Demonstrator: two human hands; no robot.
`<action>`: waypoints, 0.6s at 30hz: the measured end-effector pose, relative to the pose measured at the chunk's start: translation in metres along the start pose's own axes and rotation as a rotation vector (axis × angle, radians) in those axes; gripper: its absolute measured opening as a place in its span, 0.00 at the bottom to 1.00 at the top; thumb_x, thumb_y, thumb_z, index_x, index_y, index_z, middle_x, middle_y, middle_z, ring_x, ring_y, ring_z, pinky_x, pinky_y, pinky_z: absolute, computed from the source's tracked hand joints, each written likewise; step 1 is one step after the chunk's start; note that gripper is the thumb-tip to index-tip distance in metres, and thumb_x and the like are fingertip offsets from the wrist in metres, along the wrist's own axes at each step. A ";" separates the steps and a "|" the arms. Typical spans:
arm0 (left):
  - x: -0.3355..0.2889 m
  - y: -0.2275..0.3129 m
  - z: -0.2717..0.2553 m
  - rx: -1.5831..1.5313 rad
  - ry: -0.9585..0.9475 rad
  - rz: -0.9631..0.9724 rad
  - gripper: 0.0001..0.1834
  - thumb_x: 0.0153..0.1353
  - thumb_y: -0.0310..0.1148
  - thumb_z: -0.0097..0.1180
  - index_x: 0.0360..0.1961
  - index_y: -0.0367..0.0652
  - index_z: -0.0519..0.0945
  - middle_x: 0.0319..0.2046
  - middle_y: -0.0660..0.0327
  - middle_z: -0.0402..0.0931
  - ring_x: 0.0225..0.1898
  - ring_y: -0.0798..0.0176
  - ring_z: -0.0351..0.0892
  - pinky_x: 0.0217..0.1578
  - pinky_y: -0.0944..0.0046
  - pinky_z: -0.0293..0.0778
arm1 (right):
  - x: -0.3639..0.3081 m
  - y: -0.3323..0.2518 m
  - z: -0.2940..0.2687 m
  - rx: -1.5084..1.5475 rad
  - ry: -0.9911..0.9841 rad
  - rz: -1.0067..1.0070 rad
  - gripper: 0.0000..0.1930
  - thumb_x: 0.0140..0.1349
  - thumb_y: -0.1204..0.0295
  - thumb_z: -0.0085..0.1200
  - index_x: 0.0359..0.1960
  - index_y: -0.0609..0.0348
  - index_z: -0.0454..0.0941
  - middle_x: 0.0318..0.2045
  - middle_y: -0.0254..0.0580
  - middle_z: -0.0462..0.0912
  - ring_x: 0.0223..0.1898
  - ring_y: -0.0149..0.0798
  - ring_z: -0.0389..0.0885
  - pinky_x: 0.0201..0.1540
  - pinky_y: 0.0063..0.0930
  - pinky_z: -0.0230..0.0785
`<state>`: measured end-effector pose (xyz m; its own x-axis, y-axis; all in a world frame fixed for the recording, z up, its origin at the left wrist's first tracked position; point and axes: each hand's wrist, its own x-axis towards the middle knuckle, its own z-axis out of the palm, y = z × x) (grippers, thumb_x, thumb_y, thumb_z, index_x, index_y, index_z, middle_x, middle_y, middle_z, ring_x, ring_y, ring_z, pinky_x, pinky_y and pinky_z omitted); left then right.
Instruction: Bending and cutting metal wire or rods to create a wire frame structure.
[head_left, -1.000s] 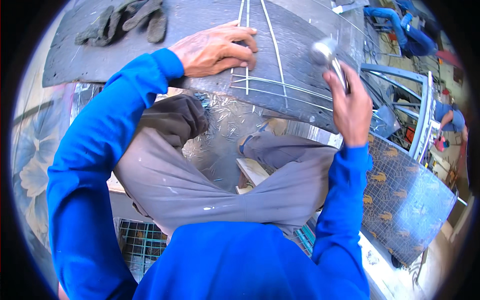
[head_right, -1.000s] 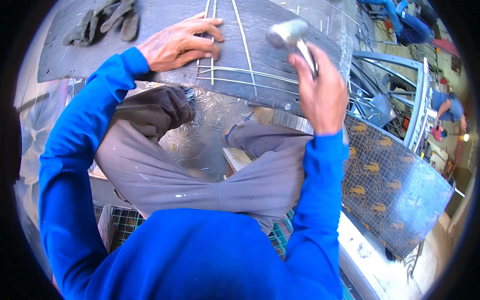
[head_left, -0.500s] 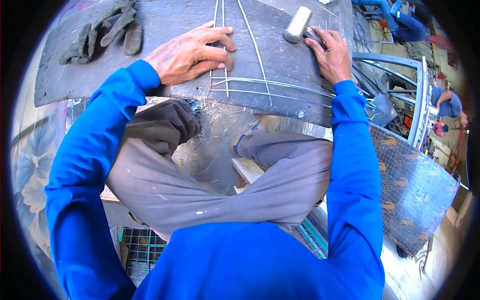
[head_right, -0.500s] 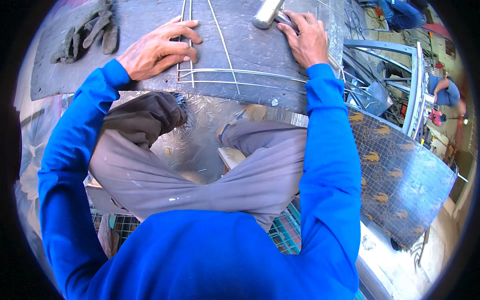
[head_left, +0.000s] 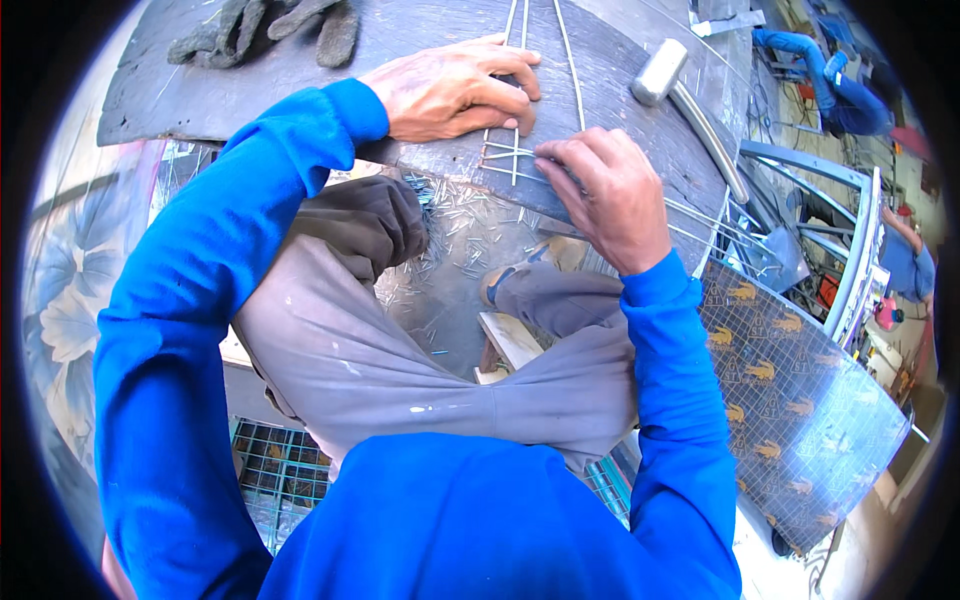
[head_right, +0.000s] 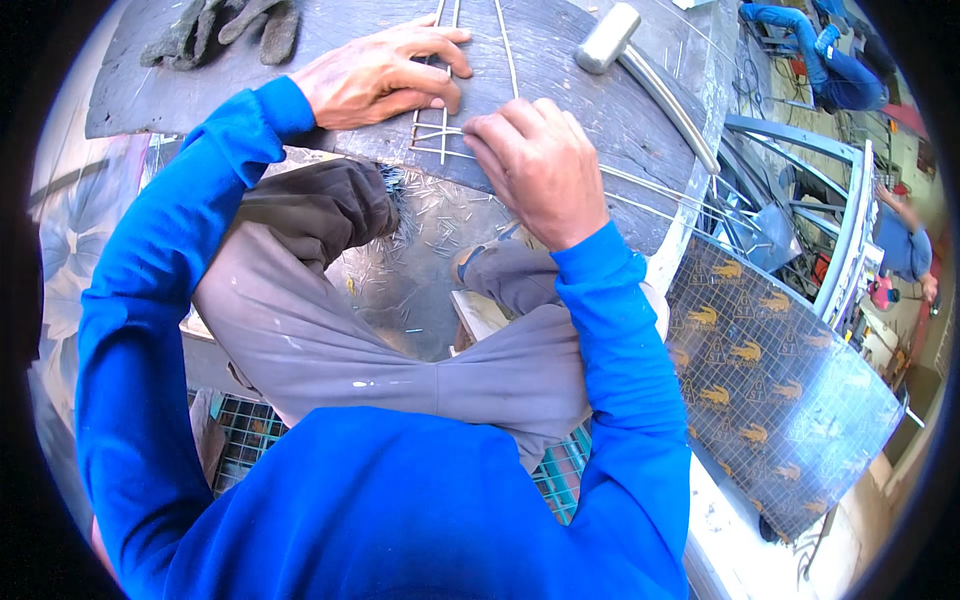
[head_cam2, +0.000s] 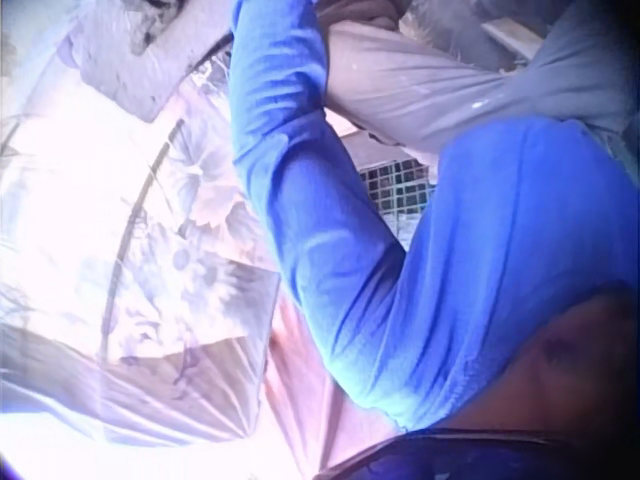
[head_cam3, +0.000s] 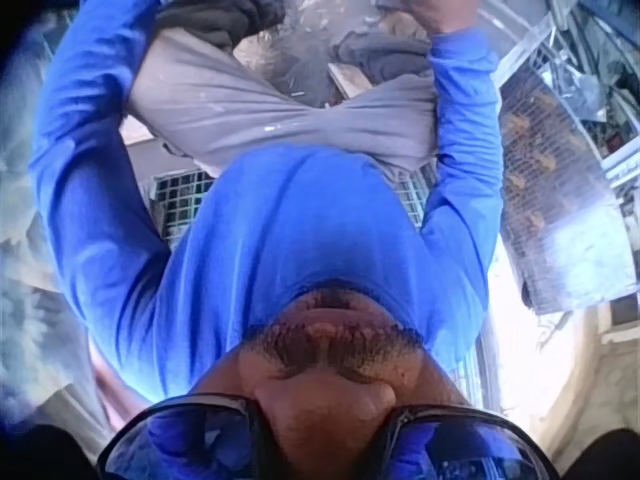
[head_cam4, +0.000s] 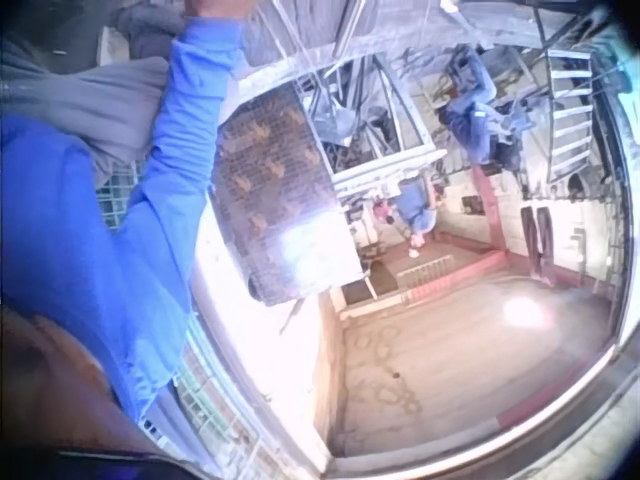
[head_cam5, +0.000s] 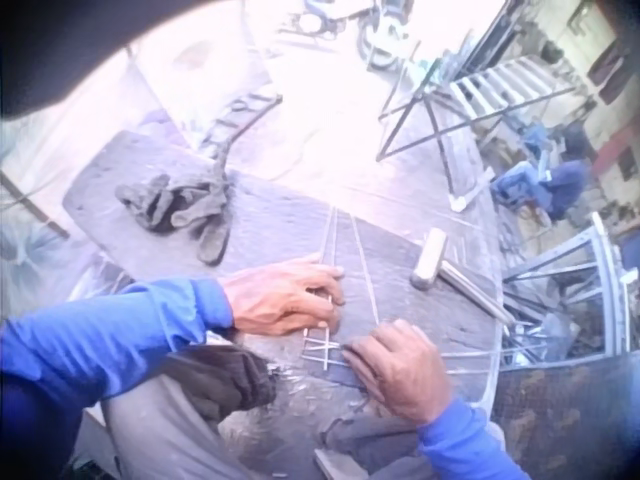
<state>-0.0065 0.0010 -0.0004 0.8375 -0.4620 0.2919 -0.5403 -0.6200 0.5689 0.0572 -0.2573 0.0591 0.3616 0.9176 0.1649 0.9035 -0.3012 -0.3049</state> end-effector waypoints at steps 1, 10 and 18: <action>0.000 -0.001 0.000 0.012 -0.002 0.027 0.07 0.73 0.33 0.58 0.47 0.48 0.85 0.61 0.59 0.75 0.76 0.46 0.63 0.77 0.42 0.58 | -0.001 -0.002 0.004 0.004 0.004 -0.002 0.07 0.62 0.68 0.68 0.40 0.50 0.85 0.35 0.35 0.82 0.38 0.42 0.81 0.42 0.39 0.75; -0.001 0.000 0.000 0.007 0.002 -0.005 0.07 0.72 0.31 0.57 0.47 0.49 0.86 0.64 0.60 0.75 0.78 0.46 0.61 0.80 0.42 0.53 | -0.007 -0.008 0.012 0.117 0.081 0.040 0.08 0.60 0.73 0.69 0.39 0.55 0.85 0.35 0.38 0.83 0.36 0.46 0.81 0.40 0.39 0.77; -0.002 -0.006 0.005 0.042 0.064 0.002 0.08 0.72 0.34 0.59 0.46 0.48 0.86 0.70 0.57 0.71 0.78 0.42 0.60 0.77 0.44 0.59 | -0.005 -0.003 0.012 0.181 0.054 0.068 0.07 0.60 0.73 0.69 0.39 0.56 0.85 0.35 0.40 0.84 0.37 0.47 0.82 0.42 0.40 0.77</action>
<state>-0.0058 0.0024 -0.0082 0.8389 -0.4228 0.3427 -0.5442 -0.6457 0.5356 0.0497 -0.2580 0.0484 0.4368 0.8799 0.1871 0.8221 -0.3060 -0.4802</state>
